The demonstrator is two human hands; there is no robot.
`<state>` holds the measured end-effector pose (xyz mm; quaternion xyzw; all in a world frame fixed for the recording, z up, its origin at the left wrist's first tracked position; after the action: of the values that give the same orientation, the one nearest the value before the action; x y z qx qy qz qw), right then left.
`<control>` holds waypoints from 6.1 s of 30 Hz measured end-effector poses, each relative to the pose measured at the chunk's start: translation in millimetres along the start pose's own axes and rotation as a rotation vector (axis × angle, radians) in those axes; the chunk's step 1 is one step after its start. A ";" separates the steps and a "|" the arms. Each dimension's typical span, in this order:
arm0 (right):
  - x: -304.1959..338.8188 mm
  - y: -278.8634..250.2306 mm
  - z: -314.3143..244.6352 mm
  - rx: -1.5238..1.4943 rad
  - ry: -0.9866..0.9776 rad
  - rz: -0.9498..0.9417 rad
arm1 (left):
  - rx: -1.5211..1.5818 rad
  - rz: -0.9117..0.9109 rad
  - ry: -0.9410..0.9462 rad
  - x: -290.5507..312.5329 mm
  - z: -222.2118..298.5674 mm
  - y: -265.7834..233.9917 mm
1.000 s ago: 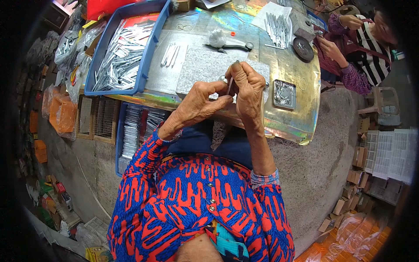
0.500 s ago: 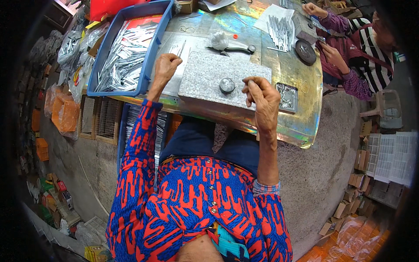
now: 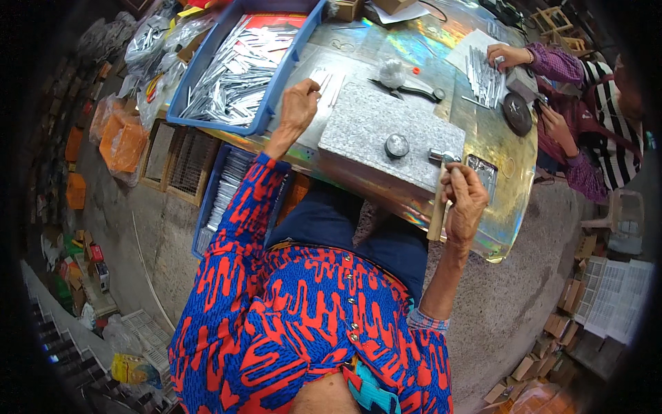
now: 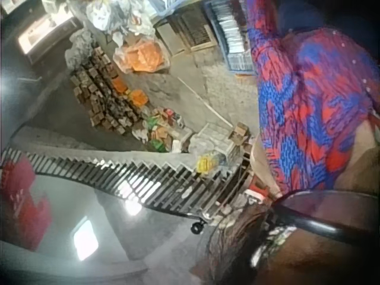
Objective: The person assembles metal parts by taking metal strips and small pins, fitting them together by hand, and hammering them over an anvil with a hammer.
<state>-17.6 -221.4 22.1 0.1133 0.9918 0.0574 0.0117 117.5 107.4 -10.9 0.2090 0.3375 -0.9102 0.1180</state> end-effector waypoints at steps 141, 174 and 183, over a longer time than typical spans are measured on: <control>-65.0 -136.5 81.7 0.062 0.081 0.162 | 1.668 -0.539 -0.665 63.1 139.3 53.1; -7.4 51.2 -14.7 -0.388 0.067 -0.220 | 1.541 -0.610 -0.634 96.8 158.2 74.4; -7.0 63.1 -15.4 -0.307 0.099 -0.308 | 1.404 -0.622 -0.688 99.1 151.5 67.7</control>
<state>2.8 -163.7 44.9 -0.0456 0.9765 0.2105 -0.0112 8.3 -50.9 9.0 -0.1576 -0.3198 -0.9128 -0.1993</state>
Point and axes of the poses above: each hand's wrist, its own x-axis away from the middle knuckle, its own y-axis out of the palm, z = x × y, the point moved 8 cm from there along -x, towards the middle knuckle, and after that the axes turned 3 degrees about x, right-handed, at the moved point
